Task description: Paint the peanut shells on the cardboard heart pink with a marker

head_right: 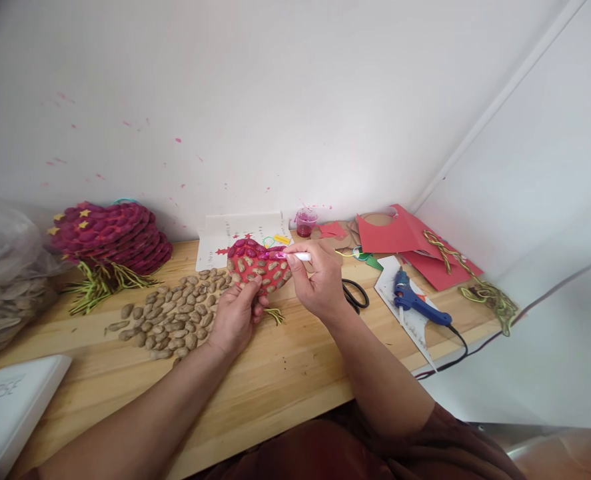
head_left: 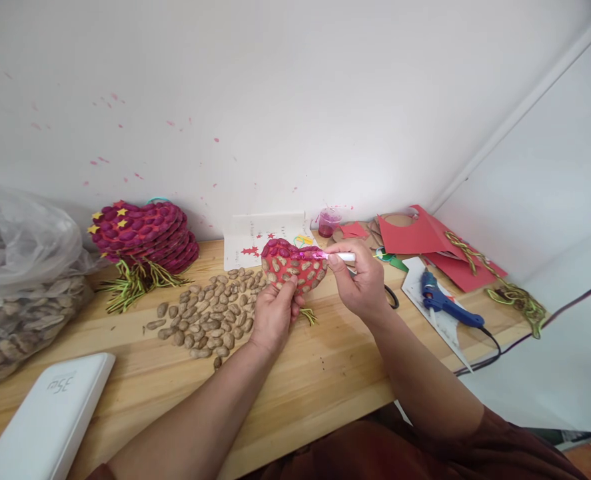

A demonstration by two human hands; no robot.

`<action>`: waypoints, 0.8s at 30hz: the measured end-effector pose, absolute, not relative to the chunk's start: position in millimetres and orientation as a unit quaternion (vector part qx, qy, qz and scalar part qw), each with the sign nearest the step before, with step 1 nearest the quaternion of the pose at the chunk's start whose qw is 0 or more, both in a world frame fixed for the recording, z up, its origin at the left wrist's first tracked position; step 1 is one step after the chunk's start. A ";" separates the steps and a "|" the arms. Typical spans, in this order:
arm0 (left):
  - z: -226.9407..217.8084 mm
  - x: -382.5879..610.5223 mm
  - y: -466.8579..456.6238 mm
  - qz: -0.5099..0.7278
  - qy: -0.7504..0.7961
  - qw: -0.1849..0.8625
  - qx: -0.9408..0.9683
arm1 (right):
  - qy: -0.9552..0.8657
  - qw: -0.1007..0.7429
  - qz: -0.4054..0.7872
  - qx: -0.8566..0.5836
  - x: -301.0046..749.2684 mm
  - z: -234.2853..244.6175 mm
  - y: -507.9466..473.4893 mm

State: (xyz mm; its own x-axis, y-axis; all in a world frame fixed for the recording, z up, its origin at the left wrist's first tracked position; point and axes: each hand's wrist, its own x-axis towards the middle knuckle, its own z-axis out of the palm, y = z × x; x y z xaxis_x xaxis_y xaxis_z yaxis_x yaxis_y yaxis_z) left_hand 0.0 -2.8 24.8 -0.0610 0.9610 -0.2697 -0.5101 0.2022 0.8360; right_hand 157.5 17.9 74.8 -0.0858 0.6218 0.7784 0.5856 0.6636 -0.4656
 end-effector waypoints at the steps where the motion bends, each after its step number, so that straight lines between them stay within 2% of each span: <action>1: 25.0 0.0 -2.8 0.579 0.443 0.635 0.254 | -0.737 0.537 0.019 -0.409 157.5 74.6 17.9; 24: 26.7 0.1 -3.1 0.576 0.447 0.635 0.257 | -0.791 0.480 -0.040 -0.378 153.5 76.9 13.5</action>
